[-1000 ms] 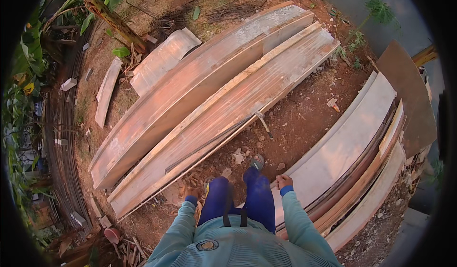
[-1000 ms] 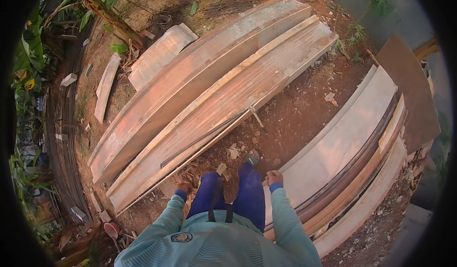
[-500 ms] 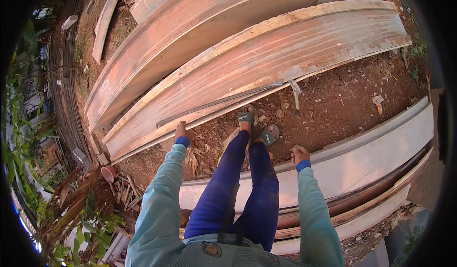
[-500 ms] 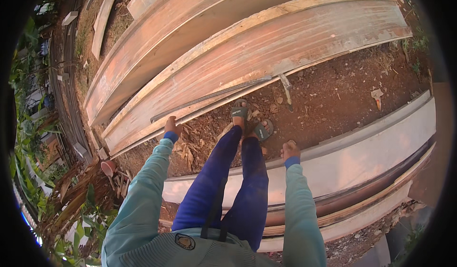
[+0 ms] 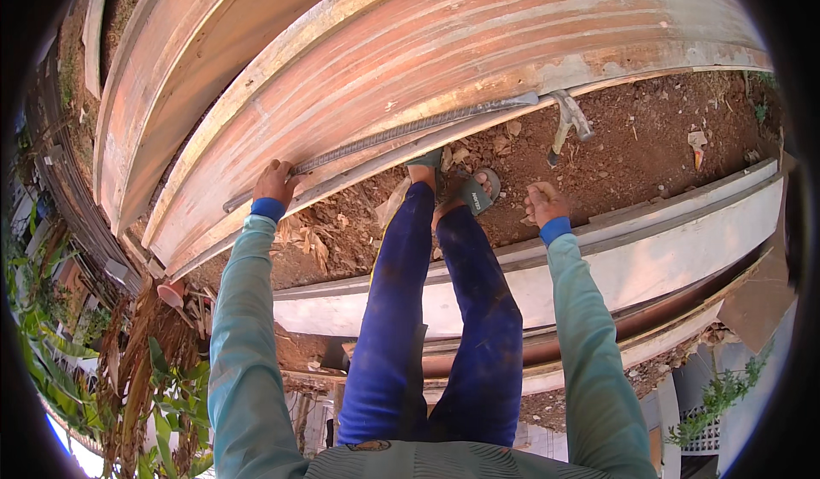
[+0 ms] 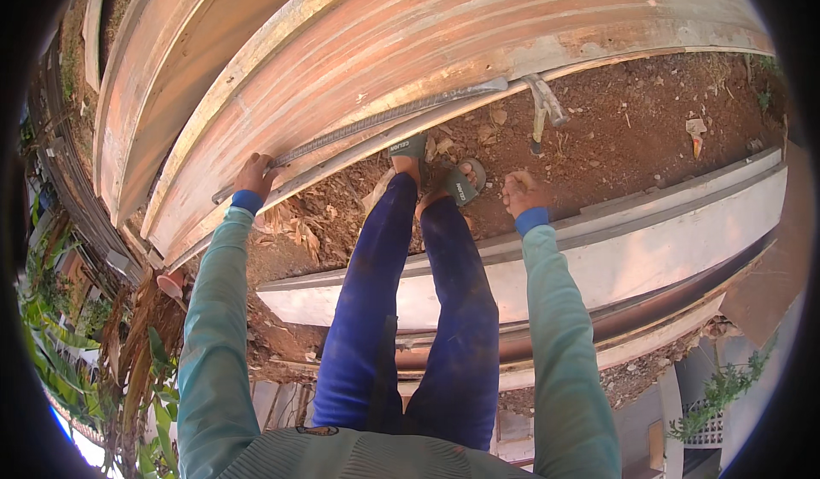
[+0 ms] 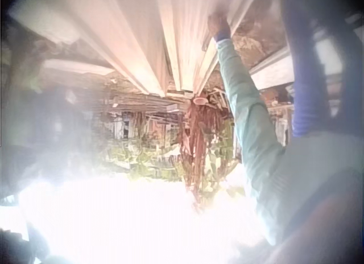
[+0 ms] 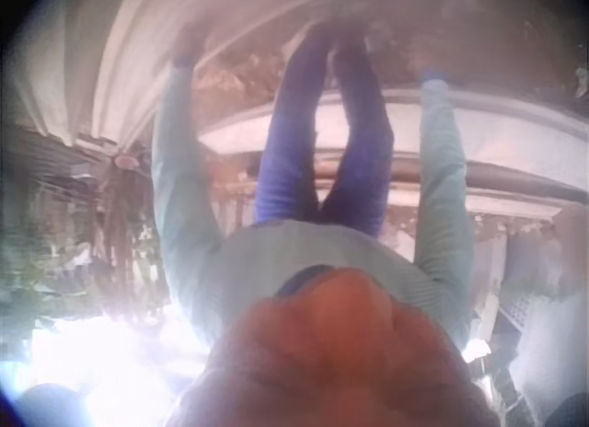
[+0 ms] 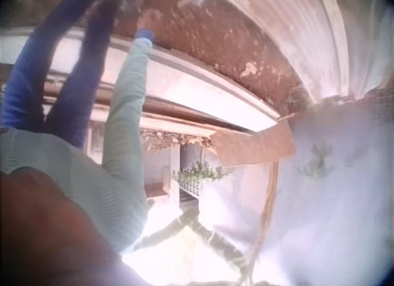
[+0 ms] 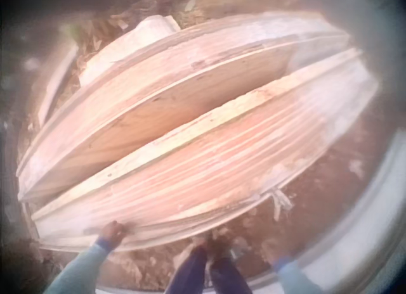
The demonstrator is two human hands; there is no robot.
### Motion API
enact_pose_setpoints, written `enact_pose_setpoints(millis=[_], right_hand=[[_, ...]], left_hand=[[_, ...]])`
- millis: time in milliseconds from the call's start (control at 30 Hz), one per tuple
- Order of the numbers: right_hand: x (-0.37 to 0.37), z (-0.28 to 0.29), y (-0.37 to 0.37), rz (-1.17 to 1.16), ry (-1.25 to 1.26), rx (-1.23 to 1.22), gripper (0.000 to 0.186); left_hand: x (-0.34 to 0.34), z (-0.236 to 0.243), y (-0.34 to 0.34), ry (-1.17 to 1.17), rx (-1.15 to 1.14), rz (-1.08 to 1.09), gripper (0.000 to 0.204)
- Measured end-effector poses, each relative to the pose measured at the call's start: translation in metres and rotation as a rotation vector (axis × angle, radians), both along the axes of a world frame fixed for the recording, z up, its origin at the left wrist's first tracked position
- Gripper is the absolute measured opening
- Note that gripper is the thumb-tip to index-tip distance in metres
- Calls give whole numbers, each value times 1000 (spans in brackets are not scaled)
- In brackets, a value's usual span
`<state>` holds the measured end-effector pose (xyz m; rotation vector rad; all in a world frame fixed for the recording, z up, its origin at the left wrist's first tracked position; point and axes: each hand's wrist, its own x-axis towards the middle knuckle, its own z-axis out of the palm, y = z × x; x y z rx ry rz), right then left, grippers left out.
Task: The person uses a hammer to repeatedly strike a long metal sheet lying on the ground. They hold a metal rod in the other hand while striking the sheet along its length.
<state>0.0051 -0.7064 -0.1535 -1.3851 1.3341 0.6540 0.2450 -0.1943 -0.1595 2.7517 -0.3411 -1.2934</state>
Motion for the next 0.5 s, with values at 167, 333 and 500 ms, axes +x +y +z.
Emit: enact_pose_setpoints(millis=[167, 333, 500], right_hand=[[-2, 38, 26, 55, 20, -52, 13], [15, 92, 53, 20, -24, -43, 17], [64, 122, 138, -32, -167, 212, 35]], left_hand=[[-6, 12, 11, -83, 48, -136, 31], [-15, 59, 18, -83, -33, -182, 31], [-45, 174, 0, 74, -230, -92, 34]])
